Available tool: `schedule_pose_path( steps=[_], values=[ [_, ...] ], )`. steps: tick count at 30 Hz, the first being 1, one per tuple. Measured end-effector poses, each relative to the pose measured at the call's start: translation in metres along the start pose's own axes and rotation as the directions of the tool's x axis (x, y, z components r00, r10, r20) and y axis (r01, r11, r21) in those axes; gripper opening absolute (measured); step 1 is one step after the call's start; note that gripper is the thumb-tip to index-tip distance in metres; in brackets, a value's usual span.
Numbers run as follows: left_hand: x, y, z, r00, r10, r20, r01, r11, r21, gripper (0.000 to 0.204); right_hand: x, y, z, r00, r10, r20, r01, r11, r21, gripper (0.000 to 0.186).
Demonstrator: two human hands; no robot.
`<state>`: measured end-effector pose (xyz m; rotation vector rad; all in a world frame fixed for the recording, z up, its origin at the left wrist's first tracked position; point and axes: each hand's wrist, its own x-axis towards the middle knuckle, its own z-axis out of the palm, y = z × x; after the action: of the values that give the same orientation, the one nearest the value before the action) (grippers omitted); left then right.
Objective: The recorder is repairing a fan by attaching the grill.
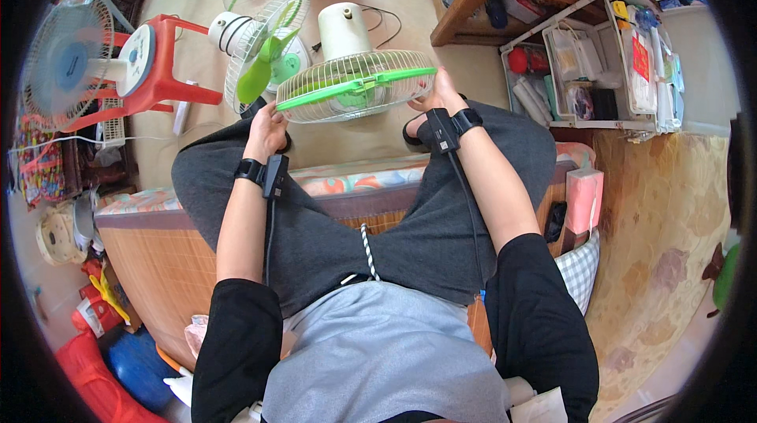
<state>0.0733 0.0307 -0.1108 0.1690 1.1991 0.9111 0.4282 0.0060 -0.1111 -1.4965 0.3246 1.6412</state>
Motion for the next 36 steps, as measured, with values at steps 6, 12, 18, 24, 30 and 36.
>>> schedule_pose_path(
  steps=[6, 12, 18, 24, 30, 36],
  values=[
    [-0.001, 0.000, -0.001, 0.999, 0.018, -0.037, -0.017, 1.000, 0.023, 0.024, -0.010, 0.001, 0.002, 0.999, -0.025, 0.023, 0.026, 0.999, -0.022, 0.051],
    [-0.004, 0.000, 0.002, 0.998, 0.029, -0.055, -0.028, 0.999, 0.027, 0.026, -0.007, 0.000, -0.002, 0.999, -0.032, 0.040, 0.032, 0.999, -0.020, 0.048],
    [0.003, -0.001, -0.004, 1.000, 0.022, -0.015, -0.021, 1.000, 0.010, 0.027, -0.009, 0.001, -0.004, 0.996, -0.023, 0.087, 0.027, 0.999, -0.043, 0.046],
    [0.006, -0.003, -0.005, 1.000, 0.015, -0.027, -0.015, 1.000, 0.012, 0.026, 0.001, 0.004, -0.007, 0.996, -0.011, 0.090, 0.014, 0.999, -0.033, 0.046],
    [0.011, -0.009, -0.004, 0.987, 0.029, -0.159, -0.039, 0.998, -0.057, 0.027, -0.004, 0.004, -0.005, 0.995, -0.014, 0.102, 0.019, 0.999, -0.049, 0.044],
    [0.022, -0.008, -0.012, 0.990, 0.007, -0.138, -0.011, 1.000, -0.024, 0.027, 0.005, 0.004, -0.008, 0.997, 0.006, 0.079, -0.003, 0.999, -0.032, 0.046]
  ],
)
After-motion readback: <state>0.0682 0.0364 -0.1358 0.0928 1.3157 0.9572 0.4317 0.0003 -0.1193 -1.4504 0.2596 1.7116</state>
